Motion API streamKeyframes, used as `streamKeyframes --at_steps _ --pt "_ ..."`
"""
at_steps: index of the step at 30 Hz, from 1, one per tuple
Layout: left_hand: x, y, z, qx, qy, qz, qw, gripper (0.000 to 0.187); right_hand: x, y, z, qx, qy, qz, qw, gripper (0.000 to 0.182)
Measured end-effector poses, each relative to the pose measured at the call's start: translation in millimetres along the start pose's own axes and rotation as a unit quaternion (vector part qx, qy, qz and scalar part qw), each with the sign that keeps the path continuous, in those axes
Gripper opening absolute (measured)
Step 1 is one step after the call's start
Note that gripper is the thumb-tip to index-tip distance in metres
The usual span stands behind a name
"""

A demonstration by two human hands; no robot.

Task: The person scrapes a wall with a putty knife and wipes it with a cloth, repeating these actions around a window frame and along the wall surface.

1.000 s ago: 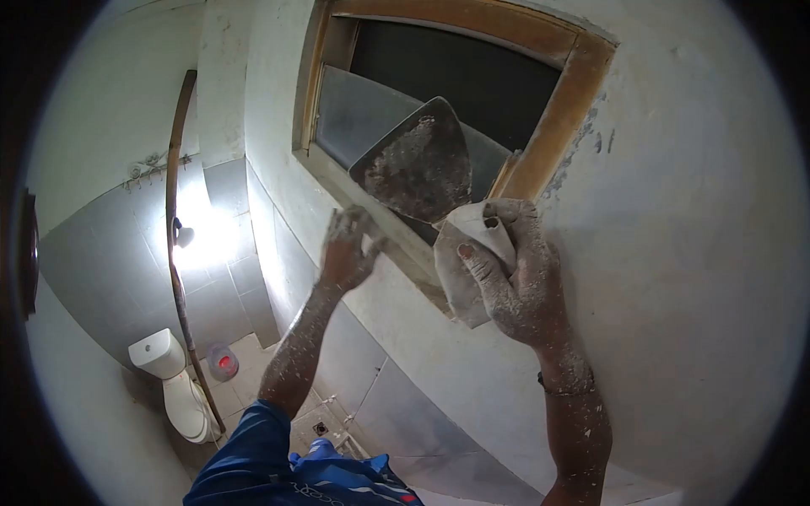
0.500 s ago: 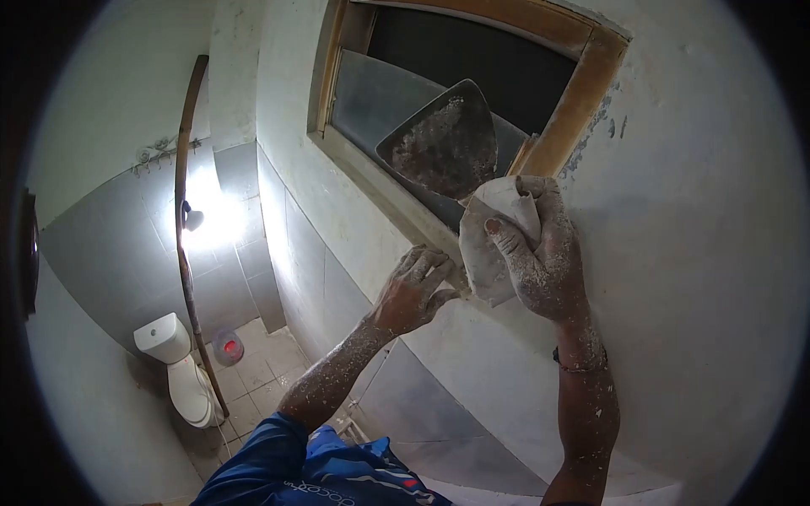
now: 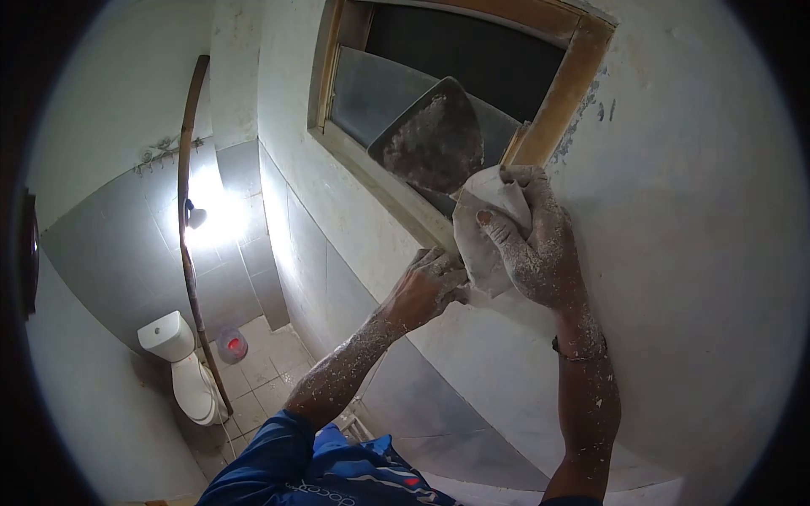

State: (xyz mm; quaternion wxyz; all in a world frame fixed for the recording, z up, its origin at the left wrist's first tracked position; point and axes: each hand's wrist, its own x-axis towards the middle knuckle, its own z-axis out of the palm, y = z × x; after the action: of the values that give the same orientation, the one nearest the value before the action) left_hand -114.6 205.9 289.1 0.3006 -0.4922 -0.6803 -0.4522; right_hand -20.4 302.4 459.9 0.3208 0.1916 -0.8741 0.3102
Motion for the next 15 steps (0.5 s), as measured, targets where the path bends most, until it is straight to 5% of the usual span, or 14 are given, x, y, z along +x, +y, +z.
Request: streamKeyframes --at_steps 3,5,7,9,10,13,15 --pt "-1 -3 -5 -0.001 -0.082 0.005 0.997 0.028 -5 1 -1 -0.009 -0.020 0.000 1.000 0.031" --pt "-5 -11 -7 0.072 0.035 0.101 0.992 0.010 -4 2 -3 -0.005 -0.029 -0.007 1.000 0.031" --pt "-24 -26 -27 0.074 -0.002 0.045 0.996 0.014 -4 1 -2 -0.025 -0.014 -0.011 1.000 0.030" --pt "-22 -7 -70 0.141 -0.098 -0.172 0.970 0.025 0 3 -4 -0.024 -0.014 -0.001 1.000 0.030" --pt "-25 -8 -67 0.158 -0.045 -0.131 0.978 0.044 2 1 -5 -0.041 -0.023 -0.014 0.999 0.030" --pt "-13 2 -28 0.054 0.049 -0.007 0.997 0.058 0 4 -1 -0.025 -0.038 -0.013 0.999 0.030" --pt "-14 10 -10 0.076 -0.044 0.015 0.996 0.068 -2 5 -1 -0.045 -0.024 -0.023 0.998 0.029"
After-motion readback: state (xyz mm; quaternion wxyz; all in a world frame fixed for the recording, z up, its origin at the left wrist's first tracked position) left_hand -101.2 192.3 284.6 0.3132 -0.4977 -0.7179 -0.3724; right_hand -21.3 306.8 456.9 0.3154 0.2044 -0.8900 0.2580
